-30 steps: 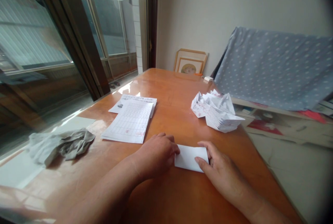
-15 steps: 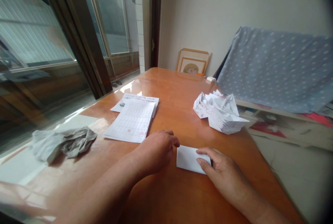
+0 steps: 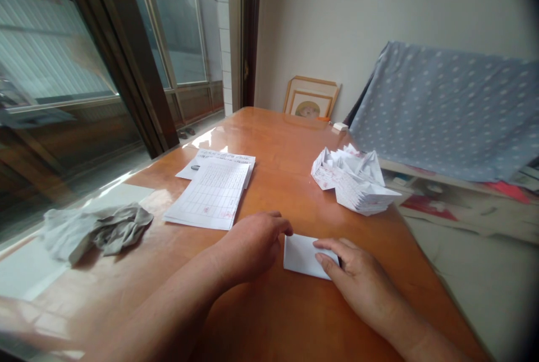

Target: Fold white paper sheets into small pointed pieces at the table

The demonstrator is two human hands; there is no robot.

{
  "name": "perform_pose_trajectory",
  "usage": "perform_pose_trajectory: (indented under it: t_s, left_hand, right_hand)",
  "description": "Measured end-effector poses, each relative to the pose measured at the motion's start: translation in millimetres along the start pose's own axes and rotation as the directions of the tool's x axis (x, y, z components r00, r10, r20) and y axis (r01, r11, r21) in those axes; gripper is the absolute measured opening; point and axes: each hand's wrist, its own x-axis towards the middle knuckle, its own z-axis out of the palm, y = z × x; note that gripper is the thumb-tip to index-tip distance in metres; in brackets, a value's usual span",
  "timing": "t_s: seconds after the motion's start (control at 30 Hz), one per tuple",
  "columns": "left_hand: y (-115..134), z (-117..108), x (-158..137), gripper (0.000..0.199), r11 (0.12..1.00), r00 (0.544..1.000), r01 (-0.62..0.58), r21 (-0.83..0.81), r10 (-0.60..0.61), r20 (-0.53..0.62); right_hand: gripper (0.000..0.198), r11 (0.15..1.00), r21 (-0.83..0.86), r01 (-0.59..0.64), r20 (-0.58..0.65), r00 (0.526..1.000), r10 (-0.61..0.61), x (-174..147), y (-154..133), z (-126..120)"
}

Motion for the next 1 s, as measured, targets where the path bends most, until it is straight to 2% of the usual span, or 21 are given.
perform_pose_trajectory:
  t_s: [0.1, 0.2, 0.47, 0.63, 1.0]
  left_hand:
    - [-2.4, -2.3, 1.1, 0.037, 0.994, 0.995, 0.099, 0.047, -0.098, -0.023]
    - [-2.7, -3.3, 1.4, 0.033, 0.986, 0.99, 0.141, 0.086, -0.14, -0.021]
    - [3.0, 0.8, -1.7, 0.037, 0.998, 0.998, 0.051, 0.029, -0.052, 0.036]
    - [6.6, -0.9, -0.3, 0.032, 0.994, 0.995, 0.062, 0.095, -0.069, 0.078]
    - [-1.7, 1.8, 1.8, 0.031, 0.992, 0.998, 0.064, 0.107, -0.064, 0.0]
  right_hand:
    - [0.034, 1.0, -0.01, 0.001, 0.004, 1.0, -0.001, -0.1, -0.8, -0.6]
    - [0.035, 1.0, -0.017, 0.007, 0.008, 1.0, -0.007, 0.0, -1.0, -0.6]
    - [0.037, 1.0, -0.021, 0.003, 0.015, 1.0, -0.002, 2.5, 1.8, 1.3]
    - [0.038, 1.0, -0.018, 0.012, 0.012, 1.0, -0.012, 1.8, 2.1, 1.3]
    - [0.038, 1.0, -0.024, 0.016, 0.002, 1.0, -0.016, 2.1, 1.3, 0.7]
